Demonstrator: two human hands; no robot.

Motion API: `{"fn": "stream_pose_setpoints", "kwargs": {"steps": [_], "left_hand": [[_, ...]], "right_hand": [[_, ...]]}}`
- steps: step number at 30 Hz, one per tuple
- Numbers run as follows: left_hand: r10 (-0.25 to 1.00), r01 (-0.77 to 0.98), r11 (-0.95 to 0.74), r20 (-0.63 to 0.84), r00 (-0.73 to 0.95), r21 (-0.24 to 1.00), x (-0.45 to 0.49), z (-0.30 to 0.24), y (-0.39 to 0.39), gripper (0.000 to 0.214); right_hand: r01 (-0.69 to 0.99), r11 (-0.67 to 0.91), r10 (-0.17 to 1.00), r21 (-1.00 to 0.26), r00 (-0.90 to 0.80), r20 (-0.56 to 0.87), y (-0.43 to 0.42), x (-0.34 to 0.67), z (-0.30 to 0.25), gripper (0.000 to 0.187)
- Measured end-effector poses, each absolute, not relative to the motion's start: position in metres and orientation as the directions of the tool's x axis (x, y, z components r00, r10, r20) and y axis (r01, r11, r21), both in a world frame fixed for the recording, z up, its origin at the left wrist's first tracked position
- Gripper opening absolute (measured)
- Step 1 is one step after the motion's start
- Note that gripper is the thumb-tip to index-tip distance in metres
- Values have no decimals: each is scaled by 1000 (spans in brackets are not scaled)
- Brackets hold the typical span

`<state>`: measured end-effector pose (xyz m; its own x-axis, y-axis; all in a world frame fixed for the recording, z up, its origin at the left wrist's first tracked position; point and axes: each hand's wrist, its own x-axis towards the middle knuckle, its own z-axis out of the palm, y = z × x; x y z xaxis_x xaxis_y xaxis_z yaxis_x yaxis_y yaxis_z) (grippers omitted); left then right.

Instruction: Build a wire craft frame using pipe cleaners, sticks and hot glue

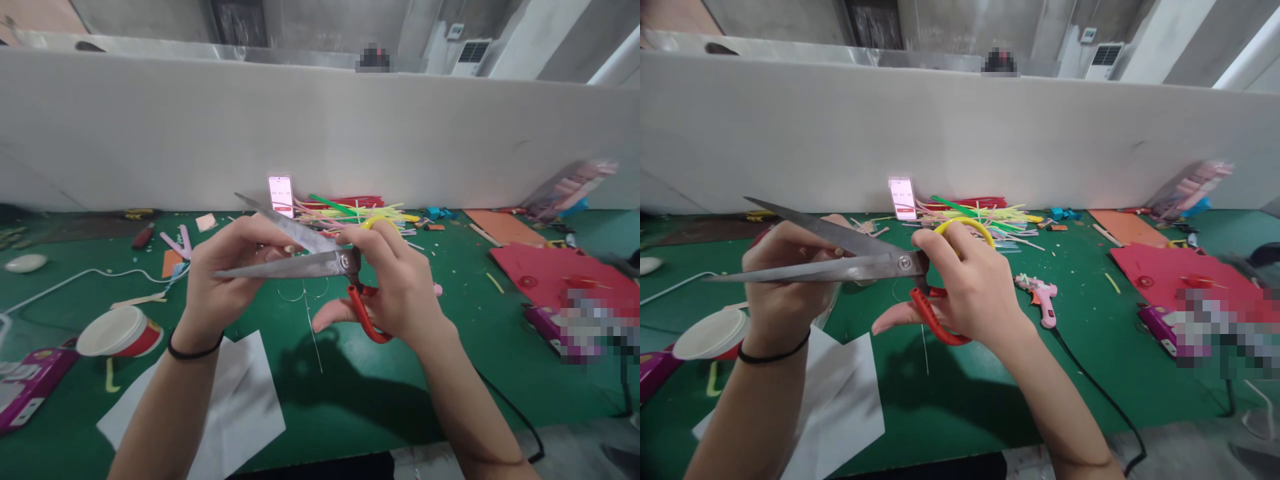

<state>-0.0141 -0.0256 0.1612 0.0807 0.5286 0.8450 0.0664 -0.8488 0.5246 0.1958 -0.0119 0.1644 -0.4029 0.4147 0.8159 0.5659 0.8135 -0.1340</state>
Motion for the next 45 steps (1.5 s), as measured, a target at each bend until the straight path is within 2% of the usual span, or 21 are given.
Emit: {"fn": "stream_pose_setpoints", "kwargs": {"steps": [8,14,22,27,32,41,45], "left_hand": [[569,179,-813,821,39,554,-13,163,-31,16],[601,197,-791,796,73,579,-15,163,-33,14],[583,266,-794,809,78,547,-17,163,-32,15],[578,215,-806,811,90,551,-15,164,-32,16],[534,255,-830,838,111,495,-12,166,-33,21],[609,220,-784,788,91,580,-15,163,-32,13],[597,234,-792,796,100,564,-16,163,-31,12]], "right_hand": [[581,806,404,-113,-401,822,-12,194,164,67],[557,823,395,-114,-415,820,-12,194,165,64],[594,799,388,-93,-391,835,-10,193,161,62],[601,795,380,-85,-383,842,-11,191,160,61],[627,775,370,-77,-351,860,-12,191,160,60],[618,781,378,-87,-357,854,-12,190,161,60],[602,791,398,-109,-371,839,-12,190,161,59]]}}
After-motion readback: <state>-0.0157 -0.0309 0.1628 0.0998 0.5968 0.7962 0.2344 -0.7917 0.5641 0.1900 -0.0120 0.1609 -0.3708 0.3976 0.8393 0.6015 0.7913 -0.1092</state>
